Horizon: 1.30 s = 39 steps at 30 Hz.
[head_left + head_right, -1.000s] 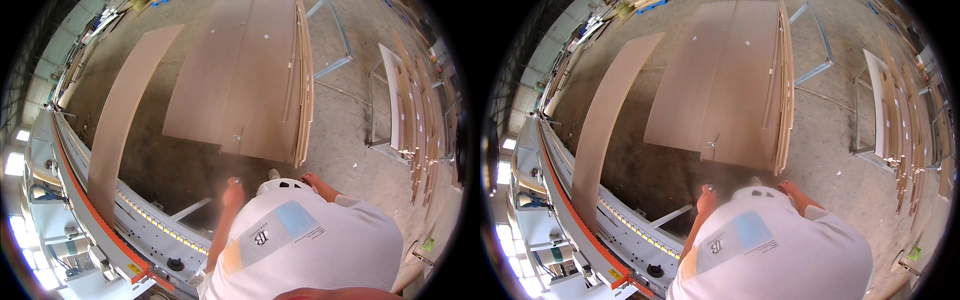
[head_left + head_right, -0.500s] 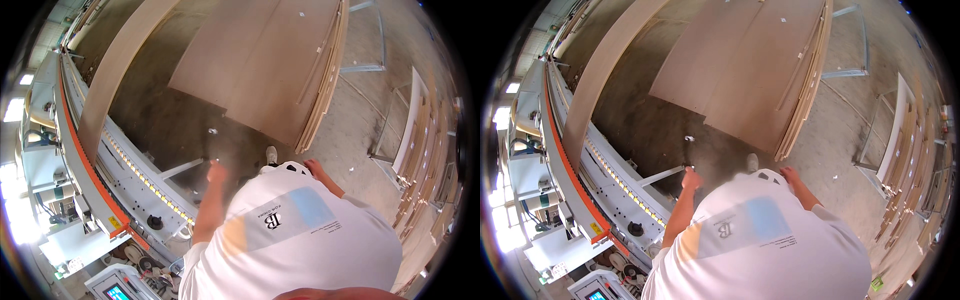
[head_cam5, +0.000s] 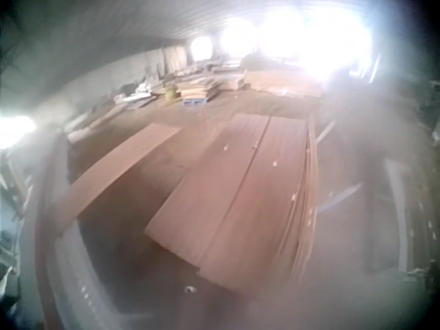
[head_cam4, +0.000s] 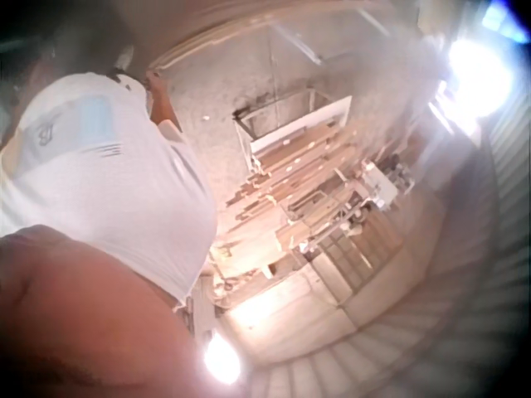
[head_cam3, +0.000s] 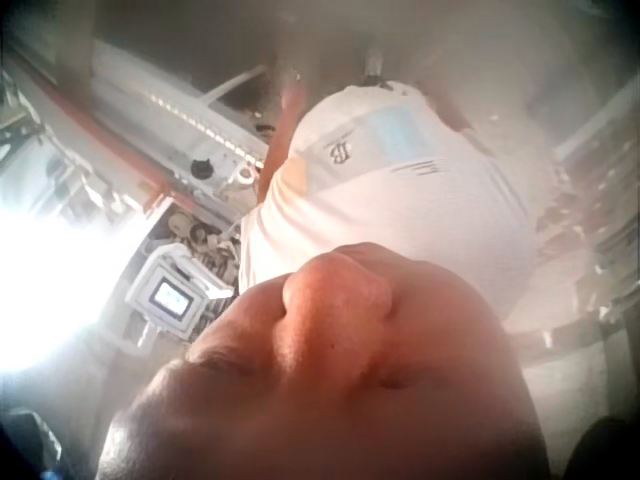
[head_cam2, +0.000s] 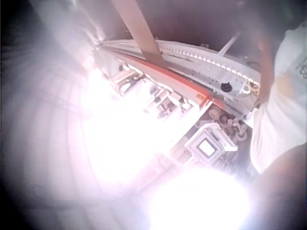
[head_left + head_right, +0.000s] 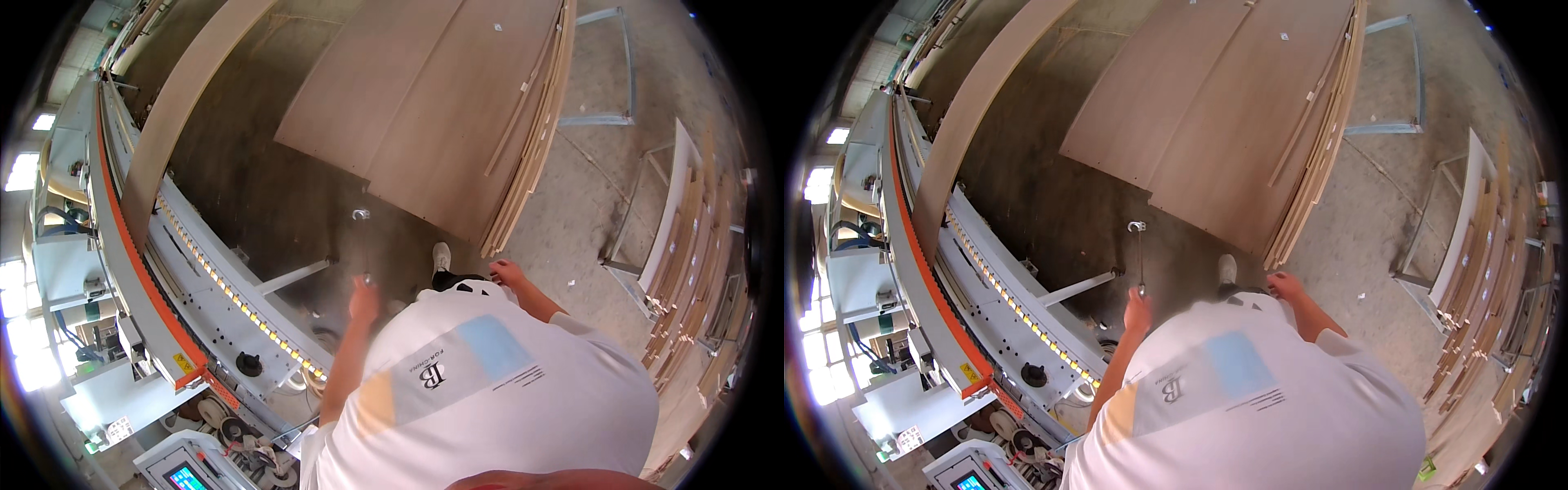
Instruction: The person repeatedly picks up large rectangular wood panels from a stack on the floor and places them onto a conveyor belt of a processing machine. The person handles the panels one at a time, feeding them into the machine and then retrieving them to place them back on the stack. The task involves repetitive lifting and placement of the panels in a workshop environment.
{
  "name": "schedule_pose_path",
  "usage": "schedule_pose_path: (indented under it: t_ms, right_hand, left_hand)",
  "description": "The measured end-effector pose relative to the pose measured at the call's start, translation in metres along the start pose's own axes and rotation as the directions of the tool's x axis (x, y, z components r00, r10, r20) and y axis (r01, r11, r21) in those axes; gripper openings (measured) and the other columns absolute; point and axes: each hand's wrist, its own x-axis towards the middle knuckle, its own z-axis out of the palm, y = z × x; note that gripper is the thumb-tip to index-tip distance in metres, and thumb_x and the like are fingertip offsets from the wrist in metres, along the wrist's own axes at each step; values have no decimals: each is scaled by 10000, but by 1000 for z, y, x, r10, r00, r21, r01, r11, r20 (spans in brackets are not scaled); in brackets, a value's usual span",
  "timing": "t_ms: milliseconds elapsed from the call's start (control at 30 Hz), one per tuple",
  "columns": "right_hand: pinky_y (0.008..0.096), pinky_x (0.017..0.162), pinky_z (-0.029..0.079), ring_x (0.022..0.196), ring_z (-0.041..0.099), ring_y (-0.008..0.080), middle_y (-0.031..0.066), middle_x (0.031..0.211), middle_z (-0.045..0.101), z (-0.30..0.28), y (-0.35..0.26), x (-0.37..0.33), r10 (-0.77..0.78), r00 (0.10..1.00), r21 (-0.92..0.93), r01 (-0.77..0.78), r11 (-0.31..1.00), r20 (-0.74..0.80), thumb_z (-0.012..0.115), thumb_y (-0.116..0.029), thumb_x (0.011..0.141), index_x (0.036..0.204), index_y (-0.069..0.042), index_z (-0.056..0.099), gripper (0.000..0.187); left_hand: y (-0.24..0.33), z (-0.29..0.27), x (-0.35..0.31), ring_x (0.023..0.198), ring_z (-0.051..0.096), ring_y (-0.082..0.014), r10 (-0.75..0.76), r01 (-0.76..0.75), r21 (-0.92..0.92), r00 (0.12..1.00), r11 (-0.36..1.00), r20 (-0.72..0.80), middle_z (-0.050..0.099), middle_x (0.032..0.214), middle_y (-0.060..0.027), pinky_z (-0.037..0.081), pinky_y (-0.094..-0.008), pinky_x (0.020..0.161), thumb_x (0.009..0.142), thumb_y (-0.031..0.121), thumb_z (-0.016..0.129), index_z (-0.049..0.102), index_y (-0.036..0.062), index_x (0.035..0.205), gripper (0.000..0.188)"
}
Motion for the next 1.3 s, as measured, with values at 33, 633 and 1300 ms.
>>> schedule_pose_path:
  t_ms: [33, 633, 1300]
  right_hand:
    - [345, 644, 521, 752, 642, 176, 99, 954, 701, 5, -12, -6, -12, 1000, -43, 11, 999, -14, 657, -354, 921, 1085, -47, 659, 347]
    - [257, 579, 500, 644, 592, 105, 17, 797, 654, 152, -144, -32, -329, 940, 108, 319, 942, 90, 610, -381, 988, 963, -57, 684, 334]
    - [343, 800, 534, 885, 698, 206, 116, 959, 741, 236, -14, -96, -161, 725, -709, 689, 154, 670, 634, -279, 914, 1053, -41, 731, 292]
  left_hand:
    - [0, 4, -9, 933, 666, -471, 21, -21, -4, 1000, 1000, 1, 691, 992, -265, 513, -567, 809, 989, 321, 494, 343, 123, 1294, 393]
    - [-151, -21, -192, 1012, 675, -405, 111, -115, 22, 984, 993, 139, 697, 1136, -186, 532, -488, 872, 969, 473, 508, 472, 187, 1393, 512]
    - [-606, -116, -473, 922, 656, -361, -488, 494, -429, -9, 757, -873, 685, 952, -121, 515, -452, 758, 896, 332, 670, 674, 121, 989, 231]
